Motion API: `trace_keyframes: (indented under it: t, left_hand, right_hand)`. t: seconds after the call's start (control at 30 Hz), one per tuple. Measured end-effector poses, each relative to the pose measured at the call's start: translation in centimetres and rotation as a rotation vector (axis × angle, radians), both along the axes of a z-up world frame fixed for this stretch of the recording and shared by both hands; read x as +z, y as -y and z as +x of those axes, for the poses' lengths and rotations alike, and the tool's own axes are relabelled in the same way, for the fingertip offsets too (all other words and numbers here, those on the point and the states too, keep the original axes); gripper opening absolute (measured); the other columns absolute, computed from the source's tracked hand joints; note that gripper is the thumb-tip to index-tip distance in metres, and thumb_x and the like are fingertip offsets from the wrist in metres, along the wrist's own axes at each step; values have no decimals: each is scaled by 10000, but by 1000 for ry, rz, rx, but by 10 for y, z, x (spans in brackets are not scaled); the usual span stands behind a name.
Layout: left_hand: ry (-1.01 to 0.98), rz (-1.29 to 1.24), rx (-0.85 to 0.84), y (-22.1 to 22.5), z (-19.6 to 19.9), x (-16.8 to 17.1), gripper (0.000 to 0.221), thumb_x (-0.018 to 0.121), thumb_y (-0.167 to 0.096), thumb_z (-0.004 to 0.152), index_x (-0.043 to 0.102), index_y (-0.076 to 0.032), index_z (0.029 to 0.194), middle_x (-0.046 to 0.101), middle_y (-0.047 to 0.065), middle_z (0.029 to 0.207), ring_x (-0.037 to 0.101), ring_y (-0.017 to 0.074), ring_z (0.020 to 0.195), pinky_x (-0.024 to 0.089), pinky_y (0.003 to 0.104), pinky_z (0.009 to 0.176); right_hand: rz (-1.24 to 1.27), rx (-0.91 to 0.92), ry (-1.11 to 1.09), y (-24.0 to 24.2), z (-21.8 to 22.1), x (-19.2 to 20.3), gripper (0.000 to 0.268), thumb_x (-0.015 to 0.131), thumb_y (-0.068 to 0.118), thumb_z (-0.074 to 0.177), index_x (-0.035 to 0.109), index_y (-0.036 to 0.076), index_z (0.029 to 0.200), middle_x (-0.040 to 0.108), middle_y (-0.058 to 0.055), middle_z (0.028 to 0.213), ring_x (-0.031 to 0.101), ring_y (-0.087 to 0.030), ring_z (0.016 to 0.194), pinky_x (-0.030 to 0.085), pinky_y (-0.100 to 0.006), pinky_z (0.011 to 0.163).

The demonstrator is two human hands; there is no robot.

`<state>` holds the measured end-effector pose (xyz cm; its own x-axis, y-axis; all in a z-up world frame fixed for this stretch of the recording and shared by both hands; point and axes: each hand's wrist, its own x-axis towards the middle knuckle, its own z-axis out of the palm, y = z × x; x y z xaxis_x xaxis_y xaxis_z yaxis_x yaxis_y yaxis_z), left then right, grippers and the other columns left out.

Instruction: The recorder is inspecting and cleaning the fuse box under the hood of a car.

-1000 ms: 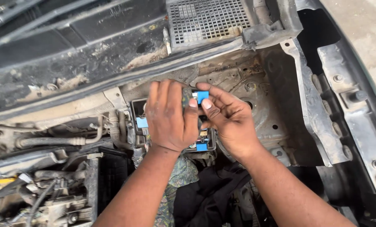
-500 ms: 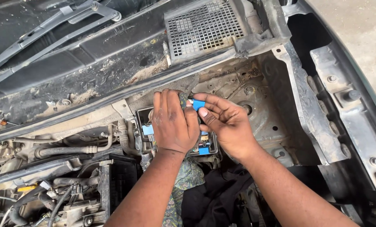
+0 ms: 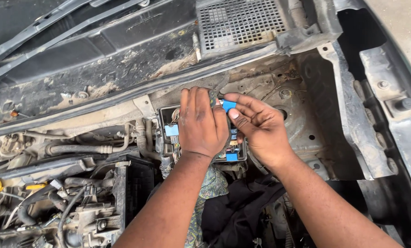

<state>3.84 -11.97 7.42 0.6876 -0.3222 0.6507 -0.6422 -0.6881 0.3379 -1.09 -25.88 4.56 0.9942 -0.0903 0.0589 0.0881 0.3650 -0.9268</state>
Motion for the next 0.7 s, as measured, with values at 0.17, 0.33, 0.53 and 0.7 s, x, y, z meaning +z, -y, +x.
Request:
trace_keyframes:
  t: [0.17,0.33,0.53,0.7]
  left_hand:
    - [1,-37,-15,-4,-2,1,219,540,-153,963,553,36,1073,570,238,1075,540,427,1014,462,529,867]
    - [-50,-63,-53,-5,-4,9,257,544,-222,963,552,27,1027,563,233,1013,542,424,968,459,531,827]
    - [-48,-21,-11,-6,-3,4,254,538,-209,923,556,19,1033,574,227,1025,548,414,981,471,535,824]
    - [-4,-17,24,-7,-2,0,269,520,-153,885,574,12,1090,604,215,1116,563,404,1060,515,518,886]
  right_hand:
    - [-2,-11,-20,-3,-2,9,368,633,58,990,630,16,1356,758,-23,1120,651,-26,840,495,-198,579]
    - [-1,-20,-1,-3,-1,6,355,620,53,995,629,15,1348,757,-16,1123,655,-25,842,495,-195,577]
    - [-13,-14,-25,-5,-1,9,357,629,45,999,636,11,1354,759,-30,1105,621,-21,769,489,-192,563]
    - [-34,-23,-23,-6,0,10,345,626,51,1001,635,9,1344,763,-42,1133,623,-25,764,484,-198,548]
